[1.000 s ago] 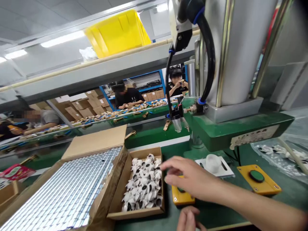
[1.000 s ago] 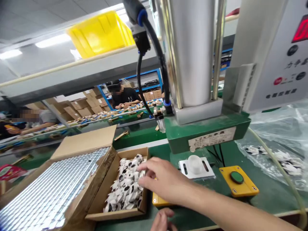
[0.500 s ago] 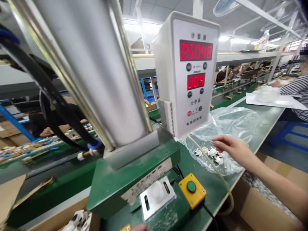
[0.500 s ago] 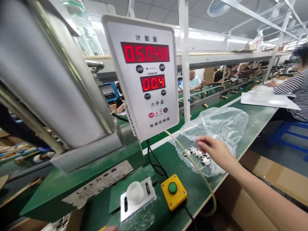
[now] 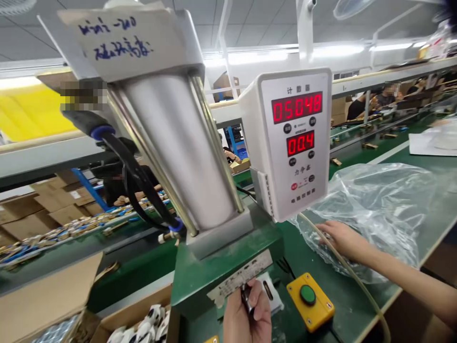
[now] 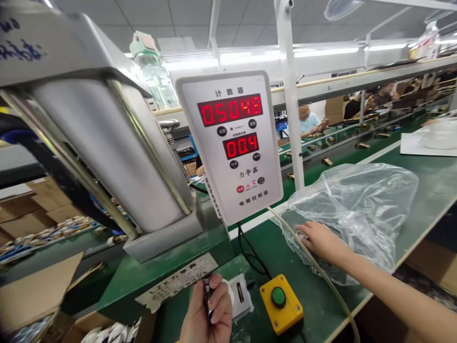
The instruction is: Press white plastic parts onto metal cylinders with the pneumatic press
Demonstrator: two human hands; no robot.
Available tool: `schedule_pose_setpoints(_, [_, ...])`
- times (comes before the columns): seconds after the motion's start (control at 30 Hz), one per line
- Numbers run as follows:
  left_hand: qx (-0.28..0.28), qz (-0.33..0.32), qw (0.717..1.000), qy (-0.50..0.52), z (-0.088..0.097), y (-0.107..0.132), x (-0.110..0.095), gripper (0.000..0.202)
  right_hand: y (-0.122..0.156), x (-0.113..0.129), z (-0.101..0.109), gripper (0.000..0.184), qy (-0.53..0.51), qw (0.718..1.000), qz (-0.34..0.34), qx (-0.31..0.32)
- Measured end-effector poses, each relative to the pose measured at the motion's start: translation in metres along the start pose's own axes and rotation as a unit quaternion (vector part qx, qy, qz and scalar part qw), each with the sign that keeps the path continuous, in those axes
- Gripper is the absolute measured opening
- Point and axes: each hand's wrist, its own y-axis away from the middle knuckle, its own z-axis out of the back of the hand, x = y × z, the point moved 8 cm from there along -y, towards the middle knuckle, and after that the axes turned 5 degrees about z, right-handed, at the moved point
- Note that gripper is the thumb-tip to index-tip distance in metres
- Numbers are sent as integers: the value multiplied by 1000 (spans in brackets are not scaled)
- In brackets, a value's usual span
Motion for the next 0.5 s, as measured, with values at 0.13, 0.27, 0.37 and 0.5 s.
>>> schedule_pose_setpoints(0.13, [5,-21,1000,-5,2,-8,-3,37,9,8,41,42,-25,994,-69,-84])
schedule_pose_setpoints(0.27, [-38,-1,988,-151,14,-3,0,43,15,78,66,36,-102,988,-68,-98])
schedule_pose_setpoints(0.37, [-89,-10,960,-265,28,14,-5,48,4,147,41,29,-161,987,21,9])
schedule_pose_setpoints(0.5, [-146,-92,941,-292,48,45,-29,43,-15,195,-8,29,-233,964,71,109])
